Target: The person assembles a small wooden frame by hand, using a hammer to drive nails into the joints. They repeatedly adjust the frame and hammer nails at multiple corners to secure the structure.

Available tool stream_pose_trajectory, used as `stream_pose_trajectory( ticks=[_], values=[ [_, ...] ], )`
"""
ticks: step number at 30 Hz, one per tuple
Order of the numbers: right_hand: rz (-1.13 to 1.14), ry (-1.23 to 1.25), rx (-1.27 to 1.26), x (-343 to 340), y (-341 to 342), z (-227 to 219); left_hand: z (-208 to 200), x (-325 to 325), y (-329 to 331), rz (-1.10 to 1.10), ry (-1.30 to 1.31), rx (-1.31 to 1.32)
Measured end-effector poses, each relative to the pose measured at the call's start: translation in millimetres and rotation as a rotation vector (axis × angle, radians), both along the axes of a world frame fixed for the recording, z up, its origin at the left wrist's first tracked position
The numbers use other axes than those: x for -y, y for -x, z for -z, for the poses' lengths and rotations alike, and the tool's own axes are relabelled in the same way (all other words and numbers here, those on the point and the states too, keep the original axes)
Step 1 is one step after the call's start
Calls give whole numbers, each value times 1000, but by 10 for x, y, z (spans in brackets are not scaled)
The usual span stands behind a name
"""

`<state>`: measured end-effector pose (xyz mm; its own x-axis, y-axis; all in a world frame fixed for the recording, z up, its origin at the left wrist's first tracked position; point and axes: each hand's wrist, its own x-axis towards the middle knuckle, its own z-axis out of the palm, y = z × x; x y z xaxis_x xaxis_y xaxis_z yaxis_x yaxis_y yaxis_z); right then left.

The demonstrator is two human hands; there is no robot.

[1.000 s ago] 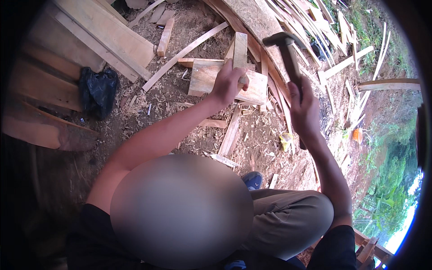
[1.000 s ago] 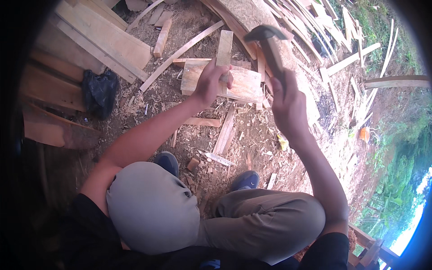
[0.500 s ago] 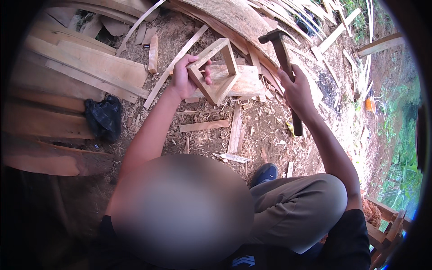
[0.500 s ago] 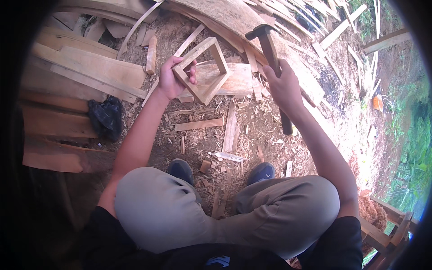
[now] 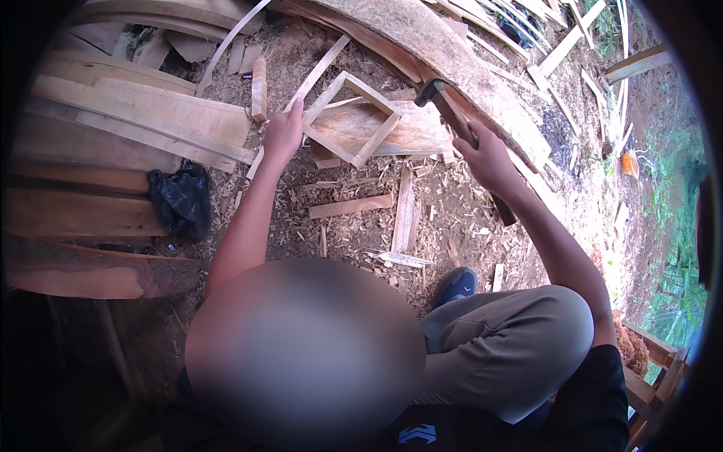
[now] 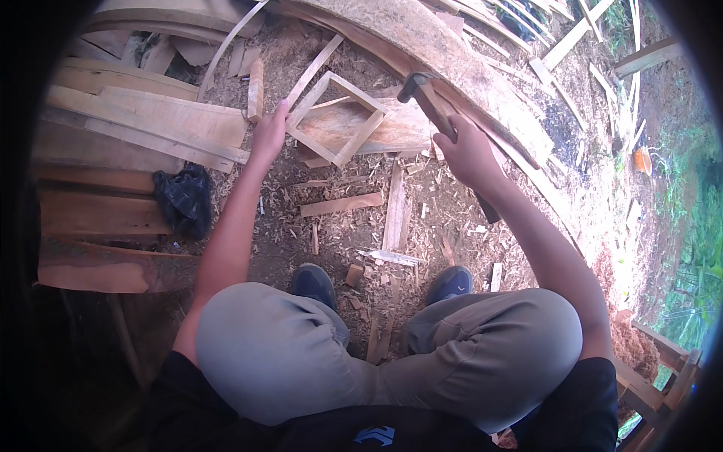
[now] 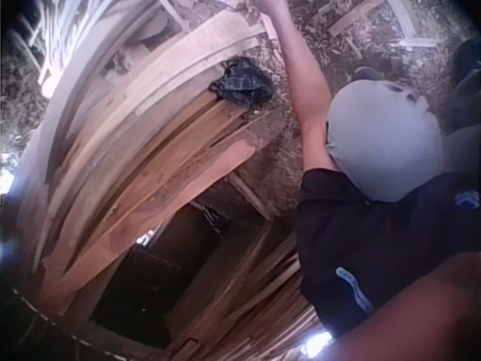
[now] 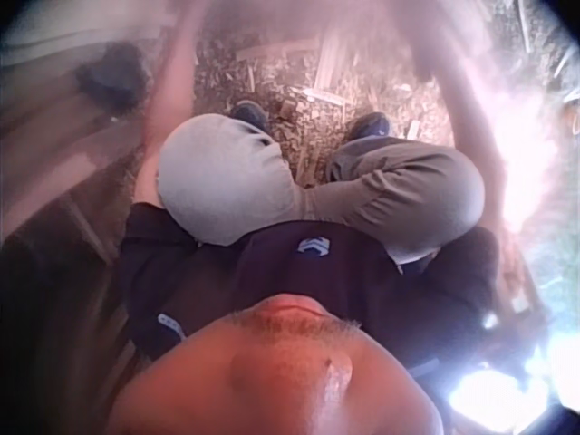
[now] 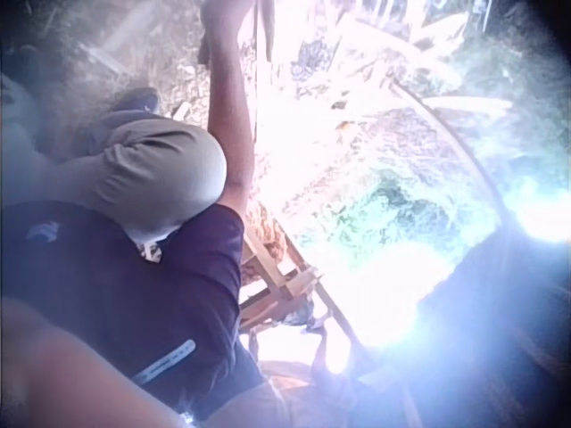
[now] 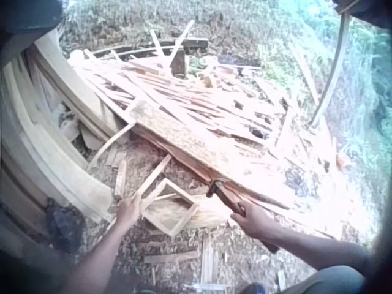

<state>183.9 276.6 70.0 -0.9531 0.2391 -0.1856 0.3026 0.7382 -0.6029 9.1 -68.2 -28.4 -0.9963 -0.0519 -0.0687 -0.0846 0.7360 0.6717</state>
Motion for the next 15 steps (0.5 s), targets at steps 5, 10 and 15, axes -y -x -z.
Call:
stream_pose_trajectory(
  ticks=[5, 10, 15],
  values=[
    [-36, -9, 22, 5, -8, -76, -94, -38, -276, 137, -102, 6],
    [-92, -9, -1, 11, -57, -61, -70, -172, -535, 171, -14, -80],
    [-87, -34, 20, -41, -170, -75, -47, -447, -726, 245, -6, -4]
  ],
)
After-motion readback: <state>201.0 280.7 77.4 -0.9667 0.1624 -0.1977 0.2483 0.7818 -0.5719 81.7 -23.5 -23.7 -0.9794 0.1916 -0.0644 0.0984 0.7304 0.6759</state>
